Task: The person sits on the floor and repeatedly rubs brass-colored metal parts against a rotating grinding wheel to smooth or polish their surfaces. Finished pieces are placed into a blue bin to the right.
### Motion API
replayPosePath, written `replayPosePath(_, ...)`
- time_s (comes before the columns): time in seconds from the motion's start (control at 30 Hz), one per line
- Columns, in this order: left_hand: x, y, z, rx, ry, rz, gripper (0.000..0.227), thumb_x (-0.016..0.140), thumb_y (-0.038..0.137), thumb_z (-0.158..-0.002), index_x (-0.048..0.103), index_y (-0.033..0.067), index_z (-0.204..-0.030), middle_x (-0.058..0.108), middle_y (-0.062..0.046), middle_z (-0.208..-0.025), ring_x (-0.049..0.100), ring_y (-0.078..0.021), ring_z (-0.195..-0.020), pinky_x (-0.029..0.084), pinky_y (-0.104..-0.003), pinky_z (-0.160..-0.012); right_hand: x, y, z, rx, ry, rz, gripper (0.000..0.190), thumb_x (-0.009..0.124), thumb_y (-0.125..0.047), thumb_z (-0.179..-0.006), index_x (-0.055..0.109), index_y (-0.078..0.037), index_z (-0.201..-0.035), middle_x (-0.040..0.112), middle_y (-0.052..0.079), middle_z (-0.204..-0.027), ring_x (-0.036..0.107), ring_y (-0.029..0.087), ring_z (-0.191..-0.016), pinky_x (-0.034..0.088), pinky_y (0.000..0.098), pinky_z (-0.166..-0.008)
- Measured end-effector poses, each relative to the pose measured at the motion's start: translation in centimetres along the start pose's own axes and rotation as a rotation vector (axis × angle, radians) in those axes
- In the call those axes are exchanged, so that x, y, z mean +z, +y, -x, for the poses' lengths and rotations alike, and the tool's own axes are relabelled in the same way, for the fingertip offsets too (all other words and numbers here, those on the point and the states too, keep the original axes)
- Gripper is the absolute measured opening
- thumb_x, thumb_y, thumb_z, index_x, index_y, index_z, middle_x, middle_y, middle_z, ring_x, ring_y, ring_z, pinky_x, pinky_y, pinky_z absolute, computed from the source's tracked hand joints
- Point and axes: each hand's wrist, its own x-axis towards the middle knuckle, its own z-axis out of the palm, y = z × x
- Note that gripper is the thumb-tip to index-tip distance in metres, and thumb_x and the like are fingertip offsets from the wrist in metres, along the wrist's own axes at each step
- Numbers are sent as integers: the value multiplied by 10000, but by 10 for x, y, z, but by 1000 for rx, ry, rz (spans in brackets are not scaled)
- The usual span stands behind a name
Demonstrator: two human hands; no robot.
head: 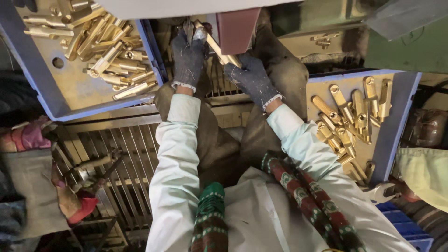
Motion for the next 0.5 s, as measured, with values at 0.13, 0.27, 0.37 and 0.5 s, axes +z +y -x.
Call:
replayPosePath(0.13,-1,1,5,-103,39,-49,521,702,203,-951,512,-124,-1309,694,-175,-1051,683,-198,-805,562,-305,-623,-3,3,-1,-60,1,36,253,725,-228,-922,689,6,-1009,594,-20,-721,476,41,-594,376,242,-502)
replayPosePath(0.27,-4,0,14,-194,33,14,523,680,169,-911,521,-102,-1329,710,-165,-1035,722,-193,-777,585,-293,-575,-9,4,4,-254,-3,247,264,736,-237,-949,691,19,-996,639,-5,-762,551,42,-646,456,231,-560)
replayPosePath(0.37,-5,1,21,97,-23,164,427,760,203,-1066,636,-108,-1330,741,-179,-1141,744,-205,-952,634,-317,-756,-11,1,7,-245,-72,123,263,732,-223,-935,701,17,-1039,677,-3,-781,593,51,-669,505,223,-587)
replayPosePath(0.5,-14,26,46,137,-44,379,559,764,197,-1020,484,-44,-1441,692,-131,-1217,709,-169,-965,606,-291,-732,-19,-2,21,-292,-42,217,335,797,-198,-886,695,-41,-1163,696,38,-922,664,109,-713,569,264,-611)
